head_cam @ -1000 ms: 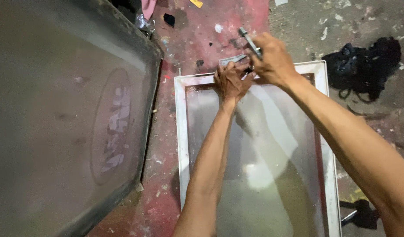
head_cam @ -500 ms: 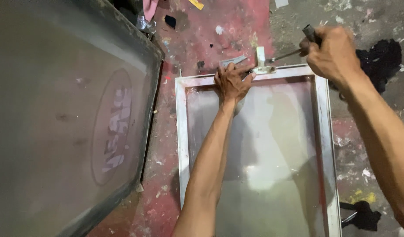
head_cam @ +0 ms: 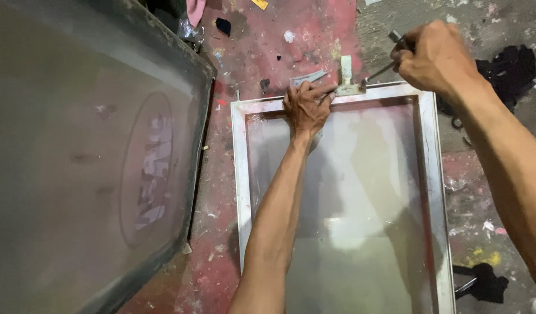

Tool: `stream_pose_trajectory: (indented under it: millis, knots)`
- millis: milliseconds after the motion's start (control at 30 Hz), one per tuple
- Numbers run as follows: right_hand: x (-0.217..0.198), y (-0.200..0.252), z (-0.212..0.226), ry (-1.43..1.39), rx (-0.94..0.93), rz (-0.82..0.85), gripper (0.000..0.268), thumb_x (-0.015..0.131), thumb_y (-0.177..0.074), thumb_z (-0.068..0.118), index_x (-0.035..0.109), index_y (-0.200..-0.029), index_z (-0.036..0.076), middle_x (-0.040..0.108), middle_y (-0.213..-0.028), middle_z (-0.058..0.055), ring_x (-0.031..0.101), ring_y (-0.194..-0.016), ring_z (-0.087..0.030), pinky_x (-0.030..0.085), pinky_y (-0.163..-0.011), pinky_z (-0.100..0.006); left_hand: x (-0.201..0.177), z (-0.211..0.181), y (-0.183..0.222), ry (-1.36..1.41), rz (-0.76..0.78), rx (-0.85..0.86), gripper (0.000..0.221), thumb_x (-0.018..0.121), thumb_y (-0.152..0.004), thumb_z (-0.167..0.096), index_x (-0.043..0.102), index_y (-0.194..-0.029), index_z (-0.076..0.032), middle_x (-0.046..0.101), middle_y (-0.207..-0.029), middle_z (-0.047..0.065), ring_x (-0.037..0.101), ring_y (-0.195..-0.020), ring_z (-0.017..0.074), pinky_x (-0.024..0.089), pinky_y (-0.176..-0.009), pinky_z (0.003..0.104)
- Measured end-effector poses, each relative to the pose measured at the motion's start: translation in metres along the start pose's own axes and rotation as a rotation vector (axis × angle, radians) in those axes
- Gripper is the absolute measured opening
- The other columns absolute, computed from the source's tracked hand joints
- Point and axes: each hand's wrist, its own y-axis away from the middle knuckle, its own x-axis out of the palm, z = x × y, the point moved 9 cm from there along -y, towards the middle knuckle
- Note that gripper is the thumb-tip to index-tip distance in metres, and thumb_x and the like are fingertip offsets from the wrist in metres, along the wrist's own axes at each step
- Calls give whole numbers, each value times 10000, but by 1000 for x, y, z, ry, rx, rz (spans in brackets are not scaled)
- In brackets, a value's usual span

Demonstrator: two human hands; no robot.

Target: Preparing screen printing frames by applying material, spraying liquid, and tightening clamps with a T-handle wrench.

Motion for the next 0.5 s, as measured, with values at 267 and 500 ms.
stream_pose_trajectory:
  millis: [267, 500]
  knots:
    - [10, 7, 6, -27, 40, 48, 257, 551, -1113, 42, 632, -1339, -50, 626, -717, -217, 392, -433, -210, 373, -364, -327, -3, -3, 2, 59, 85, -64, 196, 750, -831, -378, 803, -1018, -406, 638, -943, -84, 527, -1055, 254, 311, -1050, 509]
    - [60, -79, -40, 238, -191, 80, 568, 682, -1082, 76, 528, -544, -17, 469, -460, -83, 385, -368, -154, 335, -361, -271, -1, -1, 0, 4, 65, -43, 221, 788, -811, -368, 795, -1023, -431, 700, -1015, -141, 510, -1002, 230, 342, -940, 429]
